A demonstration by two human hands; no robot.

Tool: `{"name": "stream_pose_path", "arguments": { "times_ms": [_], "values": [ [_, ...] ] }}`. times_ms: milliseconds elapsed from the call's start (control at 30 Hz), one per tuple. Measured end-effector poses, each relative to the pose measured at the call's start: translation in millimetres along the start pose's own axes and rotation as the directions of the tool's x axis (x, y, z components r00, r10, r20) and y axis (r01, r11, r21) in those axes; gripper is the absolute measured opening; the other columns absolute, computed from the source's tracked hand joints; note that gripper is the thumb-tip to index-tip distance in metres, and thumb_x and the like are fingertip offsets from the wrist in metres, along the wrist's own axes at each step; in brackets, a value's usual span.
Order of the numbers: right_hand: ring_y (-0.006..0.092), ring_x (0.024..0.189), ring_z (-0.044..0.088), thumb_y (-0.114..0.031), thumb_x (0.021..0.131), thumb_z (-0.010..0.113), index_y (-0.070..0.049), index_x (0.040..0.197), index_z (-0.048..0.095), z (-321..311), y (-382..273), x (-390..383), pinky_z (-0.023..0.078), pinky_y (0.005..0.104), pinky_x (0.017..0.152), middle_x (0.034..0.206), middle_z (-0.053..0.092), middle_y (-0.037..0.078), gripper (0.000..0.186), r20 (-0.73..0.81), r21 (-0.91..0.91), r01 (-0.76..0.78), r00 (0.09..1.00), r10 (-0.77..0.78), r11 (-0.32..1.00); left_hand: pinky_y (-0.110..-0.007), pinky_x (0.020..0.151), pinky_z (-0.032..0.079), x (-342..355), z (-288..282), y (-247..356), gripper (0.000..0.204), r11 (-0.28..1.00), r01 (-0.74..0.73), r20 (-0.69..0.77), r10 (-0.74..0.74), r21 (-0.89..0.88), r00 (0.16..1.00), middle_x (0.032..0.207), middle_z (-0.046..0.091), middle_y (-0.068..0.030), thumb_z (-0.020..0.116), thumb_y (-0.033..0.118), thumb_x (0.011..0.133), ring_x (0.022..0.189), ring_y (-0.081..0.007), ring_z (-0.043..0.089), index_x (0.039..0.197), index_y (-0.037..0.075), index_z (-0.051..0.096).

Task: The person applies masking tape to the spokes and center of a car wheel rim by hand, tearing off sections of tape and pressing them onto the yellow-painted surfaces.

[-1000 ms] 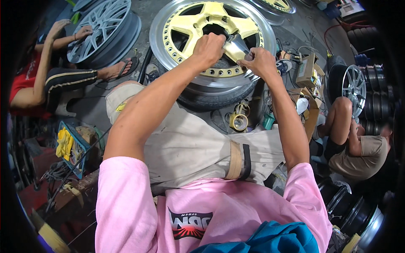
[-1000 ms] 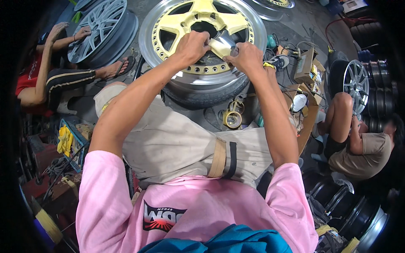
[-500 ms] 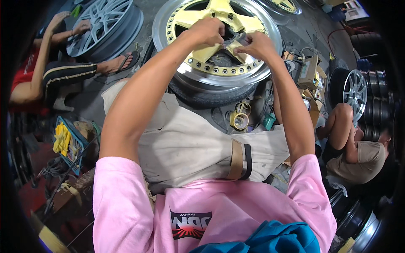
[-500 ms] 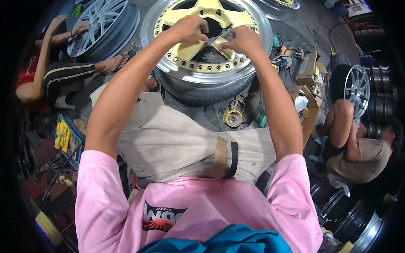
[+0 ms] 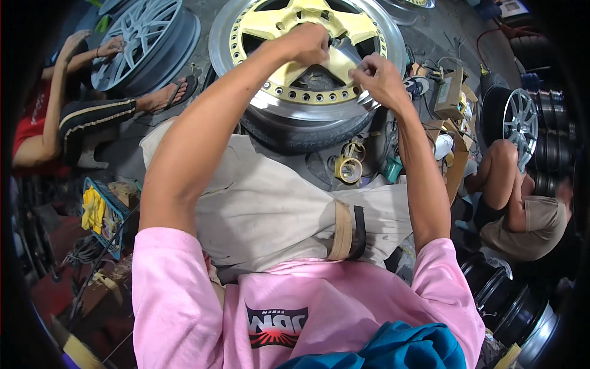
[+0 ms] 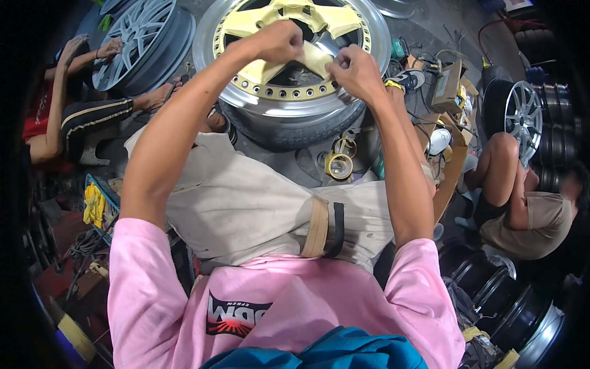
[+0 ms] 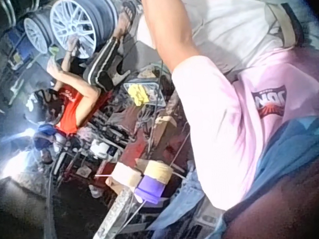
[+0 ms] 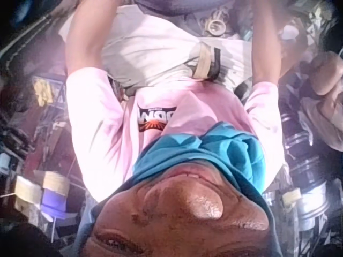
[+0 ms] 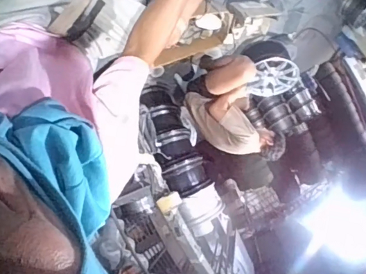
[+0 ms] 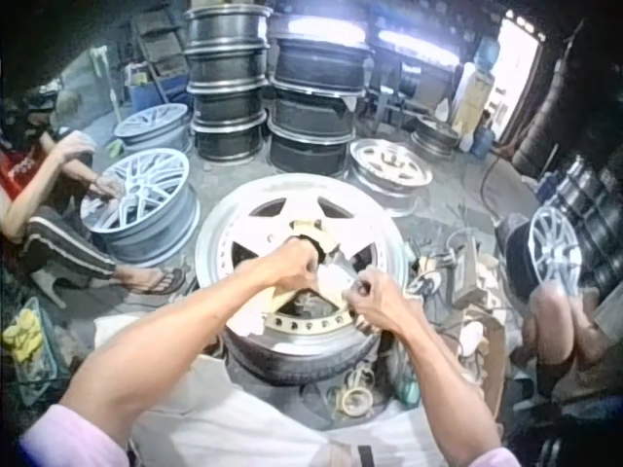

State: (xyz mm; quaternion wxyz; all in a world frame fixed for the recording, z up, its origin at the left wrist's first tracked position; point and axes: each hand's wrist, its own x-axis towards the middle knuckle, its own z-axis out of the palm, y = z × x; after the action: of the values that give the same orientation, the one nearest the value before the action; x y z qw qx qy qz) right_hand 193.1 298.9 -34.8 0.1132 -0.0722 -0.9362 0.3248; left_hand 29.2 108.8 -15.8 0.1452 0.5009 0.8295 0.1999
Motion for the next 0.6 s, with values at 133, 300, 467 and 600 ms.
{"name": "stream_pose_path", "arguments": {
  "times_ms": [133, 300, 467, 600],
  "values": [
    [0.0166, 0.067, 0.058, -0.029, 0.086, 0.083, 0.002, 0.089, 0.072, -28, -29, 11, 0.048, 0.0340, 0.062, 0.074, 0.065, 0.006, 0.033, 0.003, 0.209, -0.104, 0.994, 0.106, 0.972, -0.035, 0.068, 0.053, -6, -37, -7, 0.035, 0.968, 0.027, -0.070, -0.045, -0.248, 0.996, 0.077, 0.072, -0.0102, 0.084, 0.034, 0.084, 0.073, -0.0190, 0.068, 0.089, 0.000, 0.077],
    [0.0148, 0.063, 0.062, -0.036, 0.080, 0.088, -0.001, 0.081, 0.071, -11, -6, 14, 0.050, 0.0320, 0.063, 0.067, 0.069, 0.006, 0.039, 0.214, 0.208, -0.237, 0.958, 0.192, 0.949, -0.037, 0.070, 0.055, -4, -16, -6, 0.037, 0.992, 0.083, -0.019, -0.085, -0.090, 0.996, 0.080, 0.073, -0.0153, 0.089, 0.033, 0.076, 0.074, -0.0256, 0.070, 0.087, 0.000, 0.076],
    [0.0174, 0.069, 0.070, -0.038, 0.077, 0.089, -0.002, 0.075, 0.072, -1, 6, 10, 0.053, 0.0324, 0.068, 0.071, 0.073, 0.009, 0.040, 0.244, 0.022, -0.298, 0.927, 0.284, 0.954, -0.041, 0.078, 0.056, -3, 8, 5, 0.031, 0.993, 0.116, -0.057, -0.116, -0.009, 0.992, 0.086, 0.075, -0.0188, 0.089, 0.027, 0.075, 0.086, -0.0338, 0.073, 0.087, 0.001, 0.076],
    [0.0201, 0.072, 0.071, -0.039, 0.076, 0.090, -0.002, 0.076, 0.075, -2, 0, 12, 0.054, 0.0342, 0.070, 0.074, 0.075, 0.011, 0.039, 0.233, -0.040, -0.301, 0.924, 0.301, 0.953, -0.041, 0.082, 0.057, -3, 15, 5, 0.029, 0.989, 0.148, -0.089, -0.145, 0.023, 0.985, 0.091, 0.075, -0.0192, 0.088, 0.025, 0.076, 0.091, -0.0351, 0.073, 0.088, 0.002, 0.076]
  ]
}}
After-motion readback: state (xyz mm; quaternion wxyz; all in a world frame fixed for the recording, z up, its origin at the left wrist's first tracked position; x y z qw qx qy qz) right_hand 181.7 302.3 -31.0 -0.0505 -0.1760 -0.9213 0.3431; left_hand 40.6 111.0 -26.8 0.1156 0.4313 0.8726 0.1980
